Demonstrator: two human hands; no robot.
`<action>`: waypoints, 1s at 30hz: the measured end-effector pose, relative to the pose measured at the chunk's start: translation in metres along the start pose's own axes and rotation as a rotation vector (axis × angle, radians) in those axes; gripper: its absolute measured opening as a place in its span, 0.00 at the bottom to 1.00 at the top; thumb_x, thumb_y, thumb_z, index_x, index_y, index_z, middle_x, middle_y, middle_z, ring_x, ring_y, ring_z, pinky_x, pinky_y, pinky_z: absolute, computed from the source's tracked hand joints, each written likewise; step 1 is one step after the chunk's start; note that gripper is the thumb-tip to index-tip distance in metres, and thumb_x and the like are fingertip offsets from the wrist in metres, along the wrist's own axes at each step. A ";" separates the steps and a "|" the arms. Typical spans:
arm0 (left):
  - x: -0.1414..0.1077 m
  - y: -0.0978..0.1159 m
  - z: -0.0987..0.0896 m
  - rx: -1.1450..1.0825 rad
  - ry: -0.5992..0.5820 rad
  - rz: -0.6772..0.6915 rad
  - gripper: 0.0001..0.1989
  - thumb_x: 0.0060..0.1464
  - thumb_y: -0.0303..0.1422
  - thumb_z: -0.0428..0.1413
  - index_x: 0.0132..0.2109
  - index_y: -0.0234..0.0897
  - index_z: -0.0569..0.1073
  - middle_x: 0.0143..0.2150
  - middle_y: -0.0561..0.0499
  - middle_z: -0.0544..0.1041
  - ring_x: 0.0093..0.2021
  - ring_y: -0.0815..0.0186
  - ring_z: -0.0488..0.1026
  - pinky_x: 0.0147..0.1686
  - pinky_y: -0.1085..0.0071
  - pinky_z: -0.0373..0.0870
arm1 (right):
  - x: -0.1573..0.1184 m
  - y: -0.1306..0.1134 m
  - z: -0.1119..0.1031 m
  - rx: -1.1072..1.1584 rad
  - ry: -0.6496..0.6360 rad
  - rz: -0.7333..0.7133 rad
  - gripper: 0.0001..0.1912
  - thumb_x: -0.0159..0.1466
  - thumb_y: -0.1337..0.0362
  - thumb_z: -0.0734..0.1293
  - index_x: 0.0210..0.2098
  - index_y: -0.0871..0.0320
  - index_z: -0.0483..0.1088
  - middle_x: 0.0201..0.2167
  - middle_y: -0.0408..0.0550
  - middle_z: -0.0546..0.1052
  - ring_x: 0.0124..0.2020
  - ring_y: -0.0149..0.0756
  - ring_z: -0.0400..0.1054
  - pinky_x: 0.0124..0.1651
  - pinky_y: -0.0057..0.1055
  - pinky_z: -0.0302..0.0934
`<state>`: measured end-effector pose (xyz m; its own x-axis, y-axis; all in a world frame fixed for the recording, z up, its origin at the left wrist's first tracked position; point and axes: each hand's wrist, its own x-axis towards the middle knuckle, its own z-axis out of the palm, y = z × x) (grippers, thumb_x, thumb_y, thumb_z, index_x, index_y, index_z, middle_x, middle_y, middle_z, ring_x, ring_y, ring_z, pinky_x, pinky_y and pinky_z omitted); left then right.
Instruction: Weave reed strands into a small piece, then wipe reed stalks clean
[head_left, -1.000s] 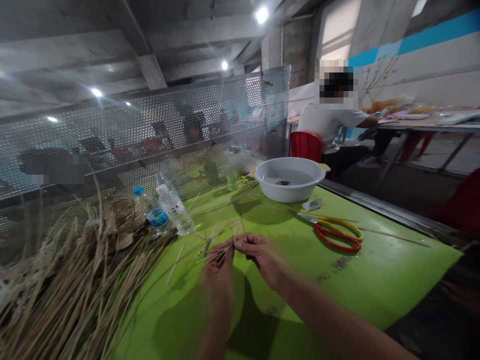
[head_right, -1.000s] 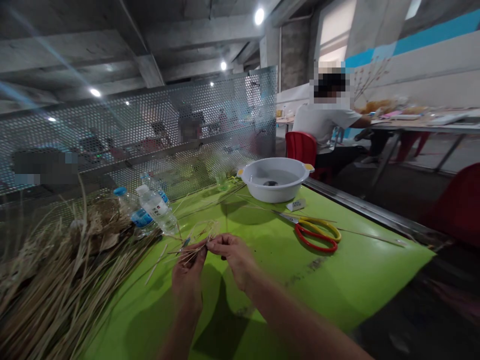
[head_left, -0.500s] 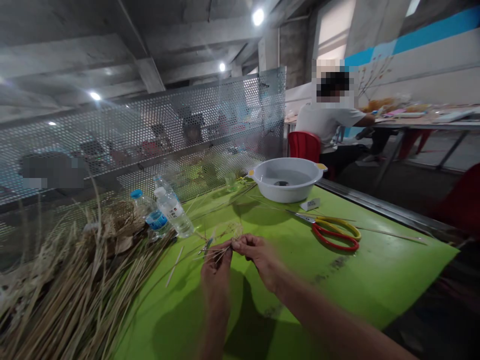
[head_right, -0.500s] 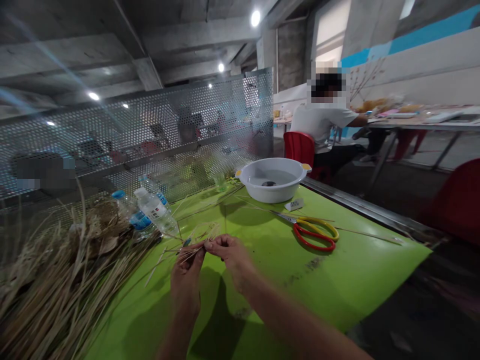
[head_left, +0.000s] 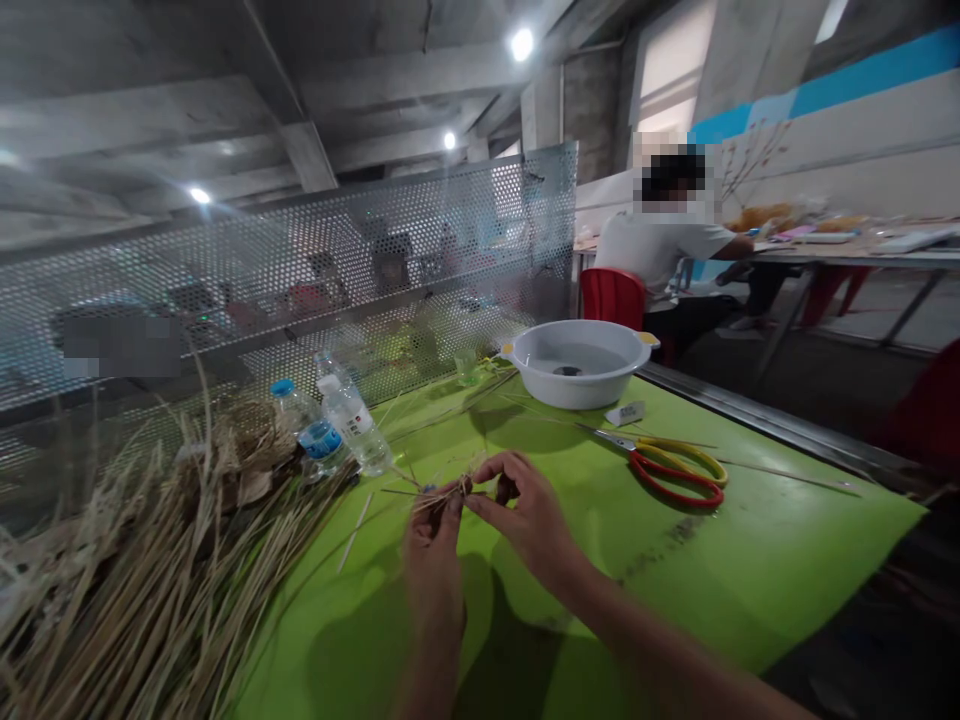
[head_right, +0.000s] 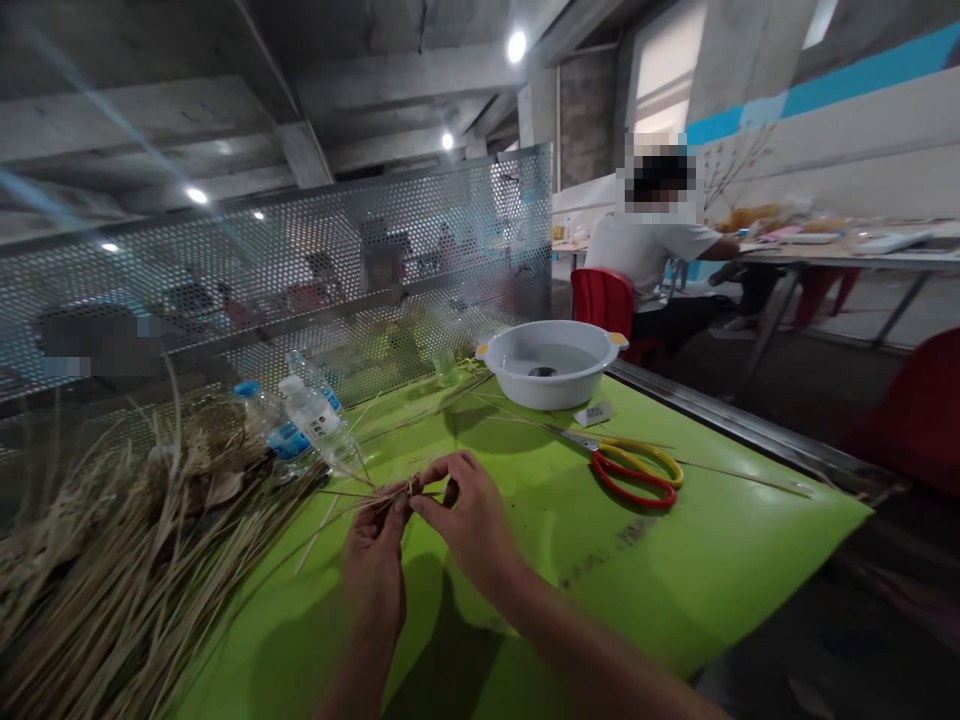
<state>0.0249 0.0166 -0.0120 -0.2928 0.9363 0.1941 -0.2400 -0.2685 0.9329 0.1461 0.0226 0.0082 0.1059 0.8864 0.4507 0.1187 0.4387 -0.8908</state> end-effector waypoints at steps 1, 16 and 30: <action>0.000 0.000 0.000 -0.009 0.000 -0.003 0.12 0.48 0.37 0.64 0.39 0.37 0.78 0.40 0.48 0.81 0.43 0.63 0.76 0.47 0.66 0.70 | 0.001 -0.001 -0.001 -0.019 -0.001 -0.033 0.08 0.55 0.70 0.72 0.33 0.54 0.71 0.34 0.43 0.71 0.28 0.32 0.61 0.31 0.29 0.57; -0.006 0.006 0.006 -0.007 -0.047 -0.015 0.09 0.49 0.36 0.64 0.37 0.37 0.77 0.37 0.50 0.80 0.41 0.65 0.75 0.46 0.67 0.70 | 0.006 0.004 -0.005 -0.035 -0.012 -0.229 0.02 0.61 0.65 0.70 0.33 0.51 0.75 0.35 0.47 0.71 0.39 0.39 0.67 0.38 0.34 0.63; -0.004 0.005 0.004 0.011 -0.010 -0.016 0.11 0.47 0.37 0.65 0.36 0.36 0.77 0.37 0.49 0.80 0.40 0.64 0.75 0.45 0.67 0.71 | 0.012 0.001 -0.014 -0.155 -0.007 -0.308 0.12 0.57 0.64 0.74 0.42 0.51 0.76 0.43 0.50 0.73 0.47 0.44 0.67 0.51 0.40 0.61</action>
<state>0.0285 0.0123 -0.0065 -0.2794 0.9427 0.1823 -0.2343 -0.2510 0.9392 0.1615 0.0314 0.0130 0.0351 0.7171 0.6961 0.2925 0.6587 -0.6932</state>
